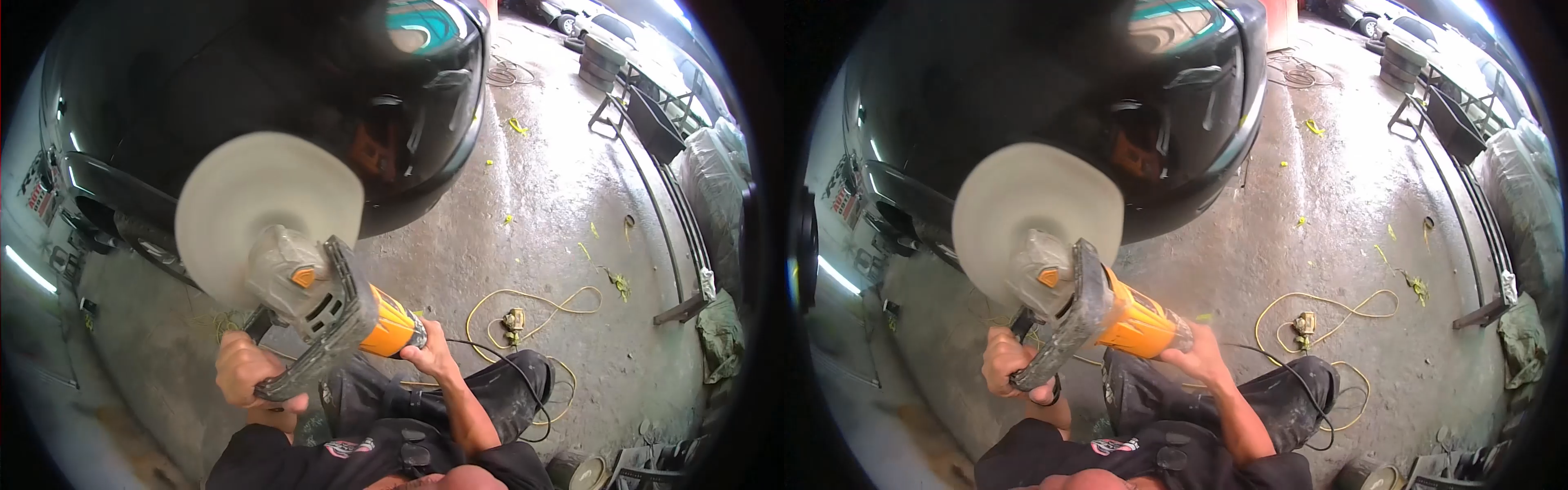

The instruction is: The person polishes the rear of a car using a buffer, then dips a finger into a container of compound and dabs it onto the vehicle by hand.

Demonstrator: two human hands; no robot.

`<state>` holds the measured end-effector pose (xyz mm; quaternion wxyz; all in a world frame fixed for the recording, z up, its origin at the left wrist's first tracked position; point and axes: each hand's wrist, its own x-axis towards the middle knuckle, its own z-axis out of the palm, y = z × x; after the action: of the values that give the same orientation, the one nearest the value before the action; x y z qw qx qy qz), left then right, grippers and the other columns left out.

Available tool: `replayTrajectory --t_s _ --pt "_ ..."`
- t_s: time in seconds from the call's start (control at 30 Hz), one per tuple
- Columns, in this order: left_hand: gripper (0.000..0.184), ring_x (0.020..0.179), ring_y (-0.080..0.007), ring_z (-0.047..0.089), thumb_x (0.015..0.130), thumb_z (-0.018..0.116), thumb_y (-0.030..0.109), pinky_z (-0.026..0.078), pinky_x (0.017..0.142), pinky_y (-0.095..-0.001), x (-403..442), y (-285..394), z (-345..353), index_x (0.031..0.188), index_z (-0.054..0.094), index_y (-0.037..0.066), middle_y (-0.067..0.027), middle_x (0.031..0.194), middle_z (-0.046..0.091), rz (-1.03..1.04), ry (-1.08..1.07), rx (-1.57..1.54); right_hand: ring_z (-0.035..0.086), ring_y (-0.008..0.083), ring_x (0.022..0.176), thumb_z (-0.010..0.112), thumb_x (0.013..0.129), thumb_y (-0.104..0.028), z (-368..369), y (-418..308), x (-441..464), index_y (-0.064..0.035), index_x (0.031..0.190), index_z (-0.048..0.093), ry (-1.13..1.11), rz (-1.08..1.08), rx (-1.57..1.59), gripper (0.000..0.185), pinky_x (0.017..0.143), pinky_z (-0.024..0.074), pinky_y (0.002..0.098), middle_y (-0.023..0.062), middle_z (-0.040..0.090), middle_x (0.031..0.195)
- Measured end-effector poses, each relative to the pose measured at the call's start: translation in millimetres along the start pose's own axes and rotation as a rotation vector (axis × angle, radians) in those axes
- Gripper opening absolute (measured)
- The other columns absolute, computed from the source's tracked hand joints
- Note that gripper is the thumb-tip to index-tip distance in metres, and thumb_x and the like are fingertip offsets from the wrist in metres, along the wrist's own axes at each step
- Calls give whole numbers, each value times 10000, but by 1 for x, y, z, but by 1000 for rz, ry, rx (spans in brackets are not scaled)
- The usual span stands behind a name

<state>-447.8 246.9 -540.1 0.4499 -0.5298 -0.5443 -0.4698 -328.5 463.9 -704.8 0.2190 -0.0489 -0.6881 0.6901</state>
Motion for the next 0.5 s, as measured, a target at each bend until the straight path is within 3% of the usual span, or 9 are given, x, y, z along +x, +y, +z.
replayTrajectory --t_s 0.1,0.2,0.3,0.5 --pt "690 464 -130 363 831 637 721 259 528 -324 -1 11 22 668 467 73 16 533 414 3 40 56 691 191 958 798 734 -376 -25 -1 3 30 1186 645 -39 11 1 627 872 516 348 147 737 1029" --pt "693 451 -124 370 708 702 766 270 510 -306 -6 33 43 665 478 112 51 528 391 -52 52 147 697 205 947 812 709 -463 -49 5 -2 31 1174 648 -83 62 37 697 858 517 357 154 737 1009" --pt "685 448 -124 370 728 699 755 259 503 -309 6 28 51 659 477 110 49 526 393 -33 68 207 703 222 936 820 691 -522 -48 9 5 32 1162 653 -127 155 75 746 856 518 361 157 737 994" --pt "676 433 -133 379 721 736 725 263 491 -306 36 48 74 639 481 104 41 510 393 25 104 268 703 231 958 806 704 -588 -79 -19 29 33 1187 648 -200 54 110 802 865 520 364 146 738 1017"
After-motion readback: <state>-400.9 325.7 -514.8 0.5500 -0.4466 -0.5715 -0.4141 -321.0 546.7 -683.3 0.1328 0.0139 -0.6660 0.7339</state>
